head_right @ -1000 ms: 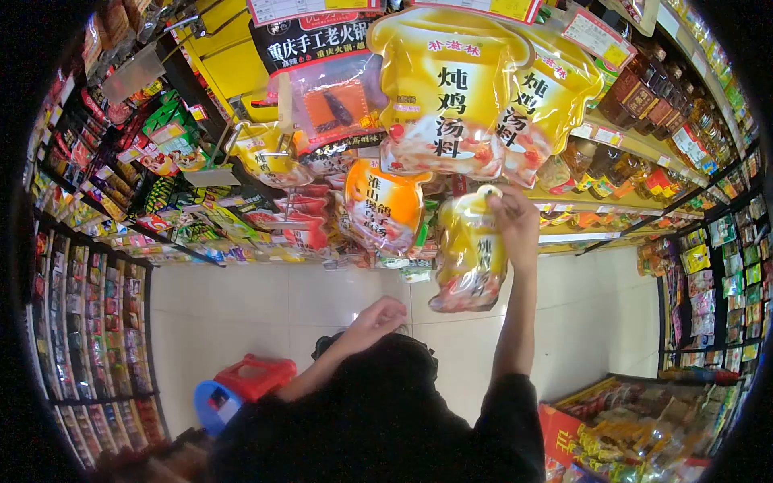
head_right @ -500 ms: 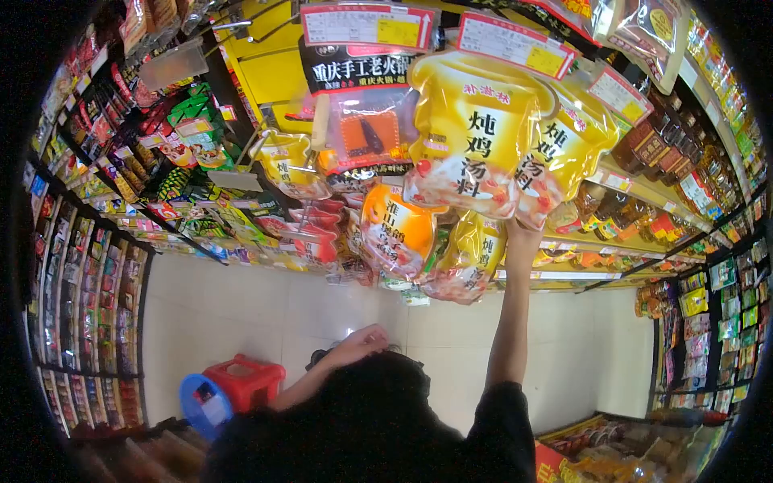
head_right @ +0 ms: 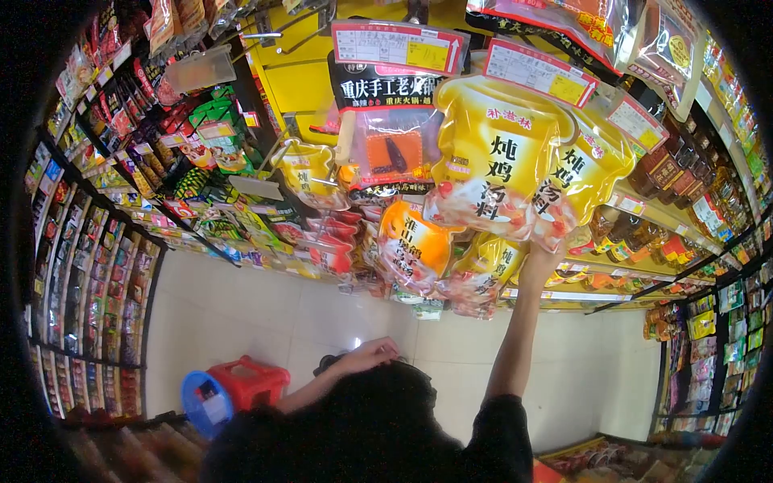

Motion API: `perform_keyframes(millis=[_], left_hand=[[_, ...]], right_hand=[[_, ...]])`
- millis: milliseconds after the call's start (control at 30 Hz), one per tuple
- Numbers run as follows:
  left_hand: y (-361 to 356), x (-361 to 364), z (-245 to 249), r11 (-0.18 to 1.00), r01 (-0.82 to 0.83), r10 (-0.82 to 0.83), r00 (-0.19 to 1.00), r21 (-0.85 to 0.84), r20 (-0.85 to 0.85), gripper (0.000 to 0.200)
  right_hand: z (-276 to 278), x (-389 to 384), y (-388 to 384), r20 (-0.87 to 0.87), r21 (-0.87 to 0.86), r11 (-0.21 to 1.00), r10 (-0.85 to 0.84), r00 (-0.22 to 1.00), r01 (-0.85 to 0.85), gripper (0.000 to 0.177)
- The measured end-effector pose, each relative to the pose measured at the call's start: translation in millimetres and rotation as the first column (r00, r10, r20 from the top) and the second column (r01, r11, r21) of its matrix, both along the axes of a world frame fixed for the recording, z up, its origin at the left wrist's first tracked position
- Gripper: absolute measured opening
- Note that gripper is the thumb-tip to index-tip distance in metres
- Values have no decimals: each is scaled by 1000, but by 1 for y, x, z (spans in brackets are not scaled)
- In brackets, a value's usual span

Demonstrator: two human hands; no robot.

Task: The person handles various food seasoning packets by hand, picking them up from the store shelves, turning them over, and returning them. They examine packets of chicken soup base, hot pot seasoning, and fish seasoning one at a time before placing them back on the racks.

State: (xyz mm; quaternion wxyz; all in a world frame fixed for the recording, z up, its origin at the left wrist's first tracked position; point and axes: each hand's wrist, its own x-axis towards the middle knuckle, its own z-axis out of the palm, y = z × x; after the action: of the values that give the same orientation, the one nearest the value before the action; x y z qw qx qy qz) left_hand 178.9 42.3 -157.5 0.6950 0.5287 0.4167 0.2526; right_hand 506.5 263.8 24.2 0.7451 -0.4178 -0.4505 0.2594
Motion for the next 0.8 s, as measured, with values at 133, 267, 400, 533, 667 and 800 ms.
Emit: perform_keyframes(millis=[133, 267, 400, 533, 667, 800], left_hand=[[2, 0, -7, 1000, -20, 20, 1000, -16, -12, 20], [2, 1, -13, 999, -45, 46, 999, -28, 5, 21], [5, -4, -5, 996, -73, 73, 997, 42, -13, 20], [11, -8, -3, 985, -156, 157, 988, 68, -6, 18], [15, -17, -4, 979, -204, 203, 979, 24, 24, 16], [16, -26, 12, 965, -263, 263, 965, 10, 11, 14]], right_hand=[[-11, 12, 6, 160, -8, 992, -122, 980, 125, 26], [-8, 17, 8, 101, -22, 999, -32, 994, 34, 38], [-12, 28, 11, 262, -86, 982, -138, 955, 166, 35], [-37, 40, 18, 548, 42, 848, -462, 697, 529, 28], [-31, 43, 19, 487, 116, 909, -403, 775, 400, 28], [-35, 42, 25, 382, 92, 955, -294, 876, 280, 25]])
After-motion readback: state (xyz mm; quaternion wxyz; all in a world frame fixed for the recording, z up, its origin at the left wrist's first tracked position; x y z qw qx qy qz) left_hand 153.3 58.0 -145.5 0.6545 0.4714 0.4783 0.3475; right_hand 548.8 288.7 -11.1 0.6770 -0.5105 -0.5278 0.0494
